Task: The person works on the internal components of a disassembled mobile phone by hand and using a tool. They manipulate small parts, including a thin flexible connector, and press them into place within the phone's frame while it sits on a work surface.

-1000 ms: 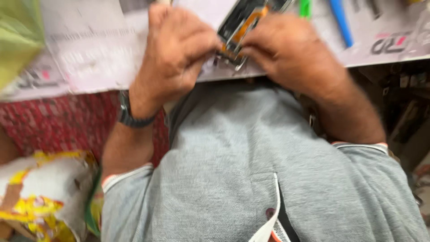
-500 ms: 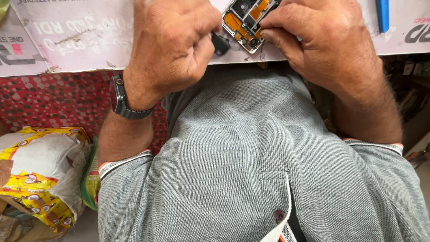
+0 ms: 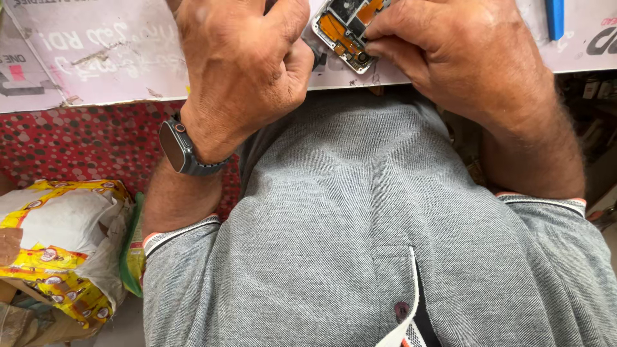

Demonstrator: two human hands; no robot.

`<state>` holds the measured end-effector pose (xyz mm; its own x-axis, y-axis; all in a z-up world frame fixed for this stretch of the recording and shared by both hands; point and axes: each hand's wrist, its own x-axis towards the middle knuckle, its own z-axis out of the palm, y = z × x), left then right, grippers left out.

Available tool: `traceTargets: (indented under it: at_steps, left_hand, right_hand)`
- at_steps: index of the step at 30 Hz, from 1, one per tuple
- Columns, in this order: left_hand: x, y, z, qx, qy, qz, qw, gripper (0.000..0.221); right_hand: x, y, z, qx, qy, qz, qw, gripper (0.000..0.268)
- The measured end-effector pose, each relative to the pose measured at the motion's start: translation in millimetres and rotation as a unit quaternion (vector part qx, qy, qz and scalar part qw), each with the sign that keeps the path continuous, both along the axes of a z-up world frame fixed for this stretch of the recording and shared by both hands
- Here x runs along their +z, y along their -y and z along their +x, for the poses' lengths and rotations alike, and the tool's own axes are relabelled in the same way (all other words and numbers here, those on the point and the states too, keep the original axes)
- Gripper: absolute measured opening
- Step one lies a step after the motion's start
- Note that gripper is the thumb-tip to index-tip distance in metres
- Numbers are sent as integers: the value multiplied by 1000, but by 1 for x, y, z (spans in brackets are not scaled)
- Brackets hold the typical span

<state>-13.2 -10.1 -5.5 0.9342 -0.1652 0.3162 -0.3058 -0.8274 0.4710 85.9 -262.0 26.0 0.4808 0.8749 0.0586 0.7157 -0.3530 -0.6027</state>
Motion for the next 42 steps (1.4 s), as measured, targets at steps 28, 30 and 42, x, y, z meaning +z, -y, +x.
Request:
traceTargets:
  at_steps: [28,30,42]
  left_hand:
    - [13,14,14,-80,-10,-8,997,12]
    - [16,13,18,-91,-18,-1,996,7]
    - [13,12,22,-113,-10,-54,992,8]
  right_hand:
    - [-8,-4,0,-22,-31,21,999,10]
    - [-7,-5,2,-18,-8,25,999,12]
    - [-7,-3,3,-29,-11,15,999,22]
